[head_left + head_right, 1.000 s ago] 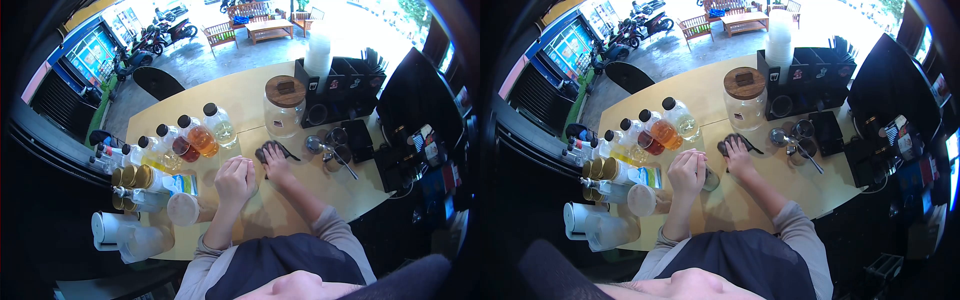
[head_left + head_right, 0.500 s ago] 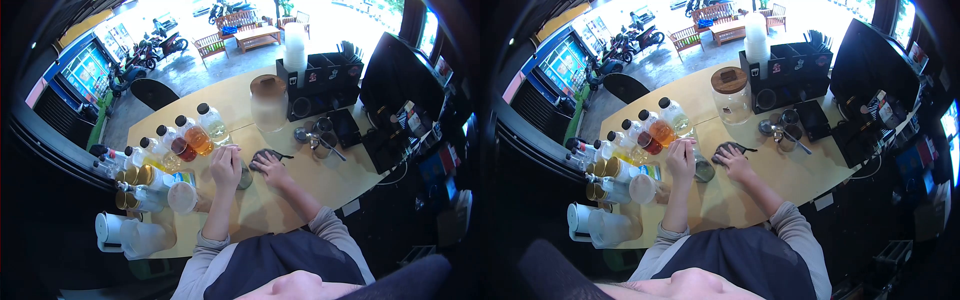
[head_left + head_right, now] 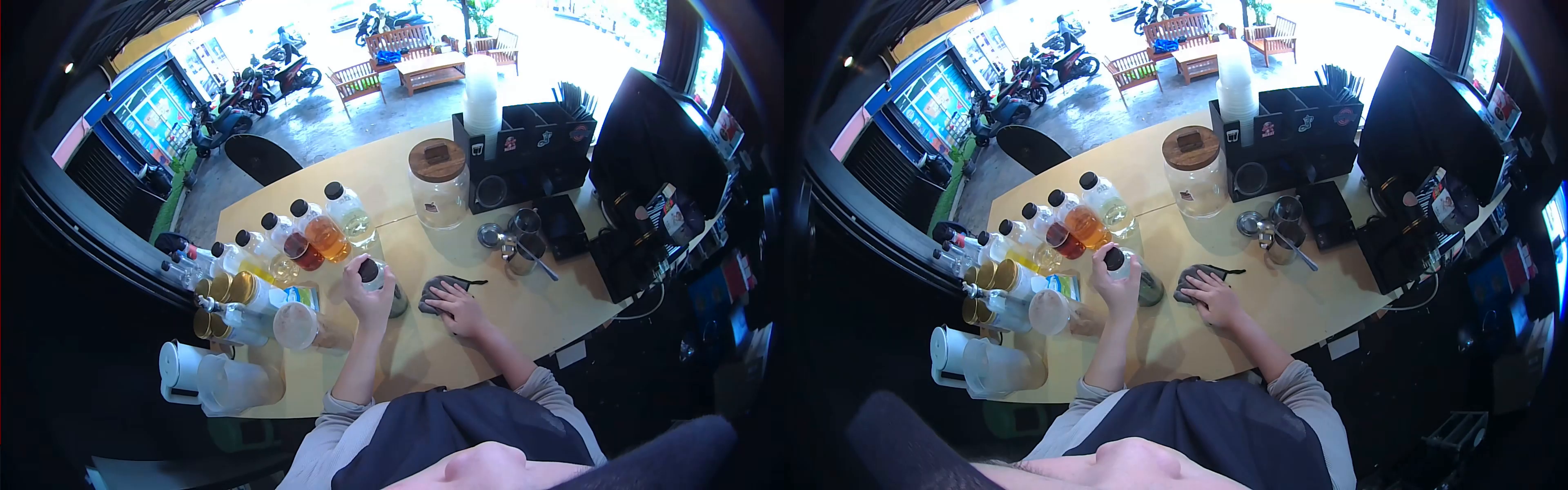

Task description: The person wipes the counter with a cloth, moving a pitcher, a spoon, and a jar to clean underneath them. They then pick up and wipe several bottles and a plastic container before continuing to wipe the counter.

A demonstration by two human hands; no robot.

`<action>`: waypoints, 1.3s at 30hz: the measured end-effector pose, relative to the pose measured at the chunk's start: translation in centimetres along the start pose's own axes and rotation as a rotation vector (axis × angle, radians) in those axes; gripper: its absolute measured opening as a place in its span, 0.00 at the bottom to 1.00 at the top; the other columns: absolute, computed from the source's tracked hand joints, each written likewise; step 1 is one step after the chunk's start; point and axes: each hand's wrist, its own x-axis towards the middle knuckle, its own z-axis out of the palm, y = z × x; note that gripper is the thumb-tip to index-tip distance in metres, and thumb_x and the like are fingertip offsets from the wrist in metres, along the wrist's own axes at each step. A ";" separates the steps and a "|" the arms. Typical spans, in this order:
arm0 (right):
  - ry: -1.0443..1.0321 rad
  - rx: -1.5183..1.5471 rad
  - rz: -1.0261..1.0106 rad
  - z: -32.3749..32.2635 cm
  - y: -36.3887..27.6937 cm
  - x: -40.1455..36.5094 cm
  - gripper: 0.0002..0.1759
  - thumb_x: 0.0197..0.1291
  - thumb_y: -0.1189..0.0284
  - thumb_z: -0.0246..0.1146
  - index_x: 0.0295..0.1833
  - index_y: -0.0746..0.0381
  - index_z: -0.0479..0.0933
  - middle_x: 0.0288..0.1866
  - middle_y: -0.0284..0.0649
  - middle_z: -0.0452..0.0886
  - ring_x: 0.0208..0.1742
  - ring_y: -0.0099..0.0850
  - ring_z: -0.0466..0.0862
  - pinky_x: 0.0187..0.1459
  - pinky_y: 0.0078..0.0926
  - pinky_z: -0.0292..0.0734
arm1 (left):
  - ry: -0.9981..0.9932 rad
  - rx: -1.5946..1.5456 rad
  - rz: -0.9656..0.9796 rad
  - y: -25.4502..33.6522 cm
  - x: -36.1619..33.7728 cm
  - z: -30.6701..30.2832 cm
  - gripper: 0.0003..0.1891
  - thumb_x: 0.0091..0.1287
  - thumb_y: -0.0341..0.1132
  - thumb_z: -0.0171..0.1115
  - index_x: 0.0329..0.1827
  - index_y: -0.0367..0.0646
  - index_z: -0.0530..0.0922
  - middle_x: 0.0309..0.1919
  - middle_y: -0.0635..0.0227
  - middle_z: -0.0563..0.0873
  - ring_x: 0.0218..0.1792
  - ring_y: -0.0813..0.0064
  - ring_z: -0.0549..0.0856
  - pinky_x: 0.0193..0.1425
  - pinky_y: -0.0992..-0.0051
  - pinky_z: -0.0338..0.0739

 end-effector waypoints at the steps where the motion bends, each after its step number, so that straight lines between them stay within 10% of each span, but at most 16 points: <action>1: -0.002 0.004 -0.008 0.0 0.1 0.1 0.21 0.62 0.72 0.62 0.61 0.50 0.85 0.72 0.42 0.78 0.78 0.47 0.69 0.79 0.47 0.59 | 0.004 0.002 0.000 -0.3 0.1 0.3 0.22 0.57 0.29 0.73 0.54 0.39 0.78 0.46 0.58 0.83 0.46 0.60 0.84 0.53 0.65 0.79; 39: -0.070 -0.007 -0.014 -0.5 0.4 0.5 0.30 0.54 0.74 0.64 0.66 0.49 0.80 0.76 0.39 0.74 0.79 0.47 0.67 0.79 0.53 0.60 | 0.057 0.089 0.222 -7.3 12.7 16.7 0.19 0.65 0.32 0.68 0.58 0.38 0.76 0.52 0.55 0.83 0.50 0.56 0.82 0.58 0.61 0.77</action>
